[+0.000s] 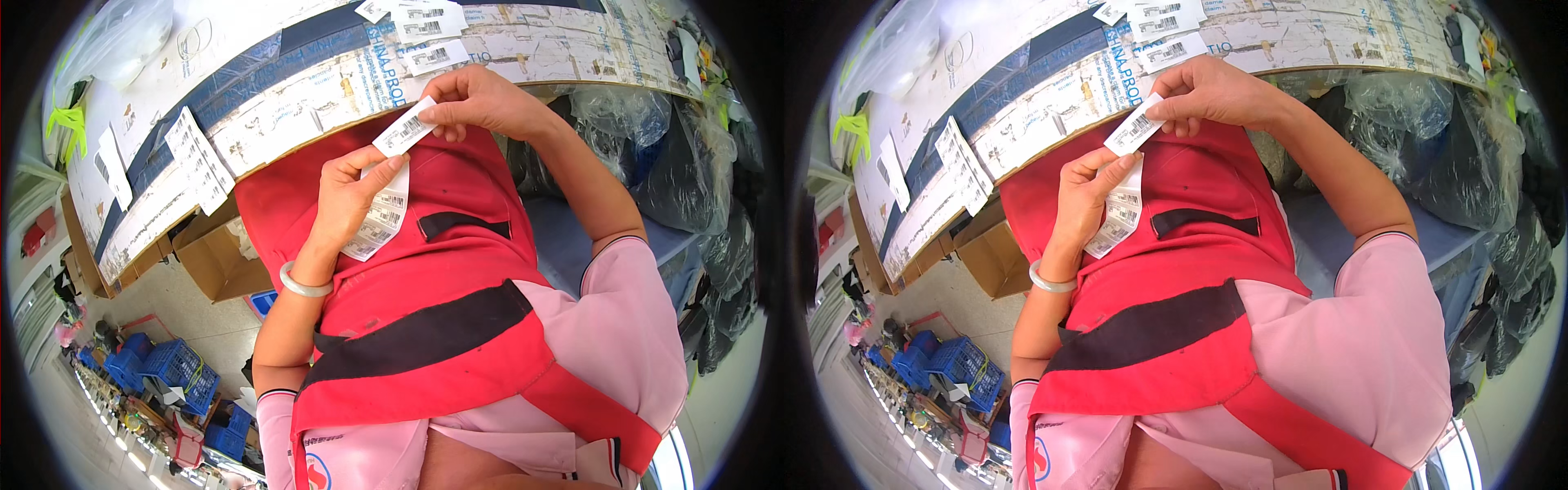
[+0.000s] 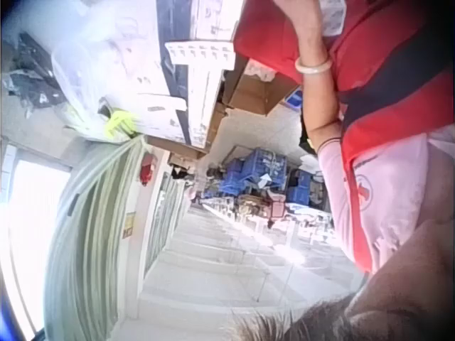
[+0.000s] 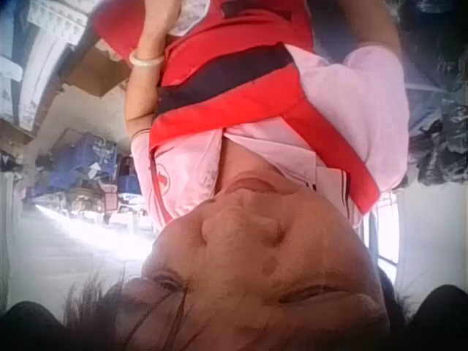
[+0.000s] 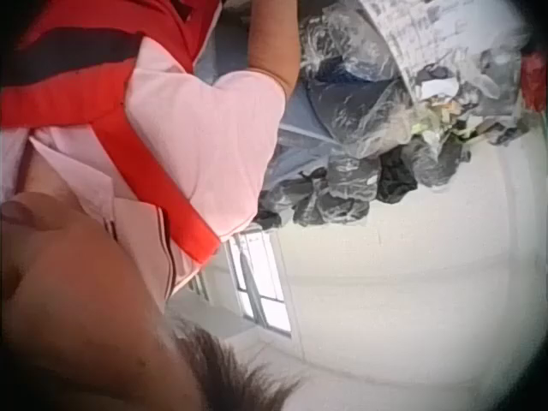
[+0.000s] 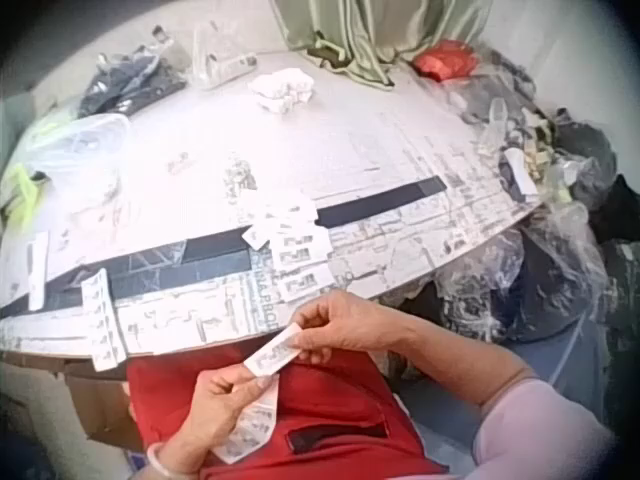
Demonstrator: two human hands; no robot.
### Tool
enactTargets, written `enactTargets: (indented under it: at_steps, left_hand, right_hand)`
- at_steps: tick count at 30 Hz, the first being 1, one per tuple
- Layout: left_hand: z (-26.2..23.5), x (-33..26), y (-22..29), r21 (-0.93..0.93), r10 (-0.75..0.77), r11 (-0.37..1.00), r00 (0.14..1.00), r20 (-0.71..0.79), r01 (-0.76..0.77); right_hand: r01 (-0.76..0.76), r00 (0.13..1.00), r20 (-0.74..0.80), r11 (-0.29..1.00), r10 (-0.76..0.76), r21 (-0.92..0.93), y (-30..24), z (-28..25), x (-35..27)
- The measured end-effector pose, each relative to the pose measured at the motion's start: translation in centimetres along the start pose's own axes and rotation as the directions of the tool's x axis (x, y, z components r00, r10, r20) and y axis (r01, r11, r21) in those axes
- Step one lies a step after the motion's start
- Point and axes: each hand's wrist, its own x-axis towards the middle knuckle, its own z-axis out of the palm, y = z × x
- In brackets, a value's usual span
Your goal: Manually applying printed adhesive labels to a base material or component on a production line workbench.
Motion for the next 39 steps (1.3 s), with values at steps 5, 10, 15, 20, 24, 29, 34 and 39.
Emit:
enactTargets:
  at_steps: [5, 10, 15, 20, 24, 29, 34, 39]
  left_hand:
    - [-0.2, 0.3, -0.2, -0.007, -0.026, 1.0, 1.0, -0.009, 0.026]
    - [0.0, 0.4, 0.1, 0.033, -0.038, 0.999, 0.999, -0.015, 0.039]
    - [0.8, 0.5, 1.2, 0.301, 0.091, 0.95, 0.996, -0.016, -0.082]
    - [0.3, -0.1, 0.3, 0.101, -0.007, 0.995, 1.0, -0.009, 0.008]
    - [0.4, 0.2, 0.1, 0.074, -0.034, 0.997, 0.999, 0.027, 0.032]
    - [0.9, 0.3, 0.1, 0.066, -0.047, 0.997, 0.999, 0.024, 0.046]
    - [0.8, 0.2, 0.0, 0.075, -0.036, 0.997, 0.999, 0.016, 0.035]
    - [1.0, 0.2, 0.1, 0.066, -0.054, 0.996, 0.998, 0.014, 0.053]
  right_hand:
    - [0.01, 1.0, 0.013, 0.999, -0.01, -0.037, 0.3, -0.1, 0.3]
    - [0.014, 1.0, 0.003, 1.0, -0.014, -0.021, 0.0, 0.0, -0.1]
    - [0.072, 0.988, -0.136, 0.997, -0.069, 0.018, 0.4, -1.5, -0.9]
    - [0.126, 0.6, -0.756, 0.964, -0.261, -0.234, 1.5, -11.6, -4.9]
    - [0.205, 0.154, -0.965, 0.962, -0.211, -0.178, 4.4, -20.9, -10.3]
    - [0.179, -0.005, -0.986, 0.97, -0.168, -0.166, 5.3, -25.0, -11.2]
    - [0.088, -0.027, -0.98, 0.976, -0.199, -0.201, 4.9, -25.7, -9.8]
    - [0.13, 0.023, -0.984, 0.976, -0.178, -0.173, 5.1, -25.9, -9.8]
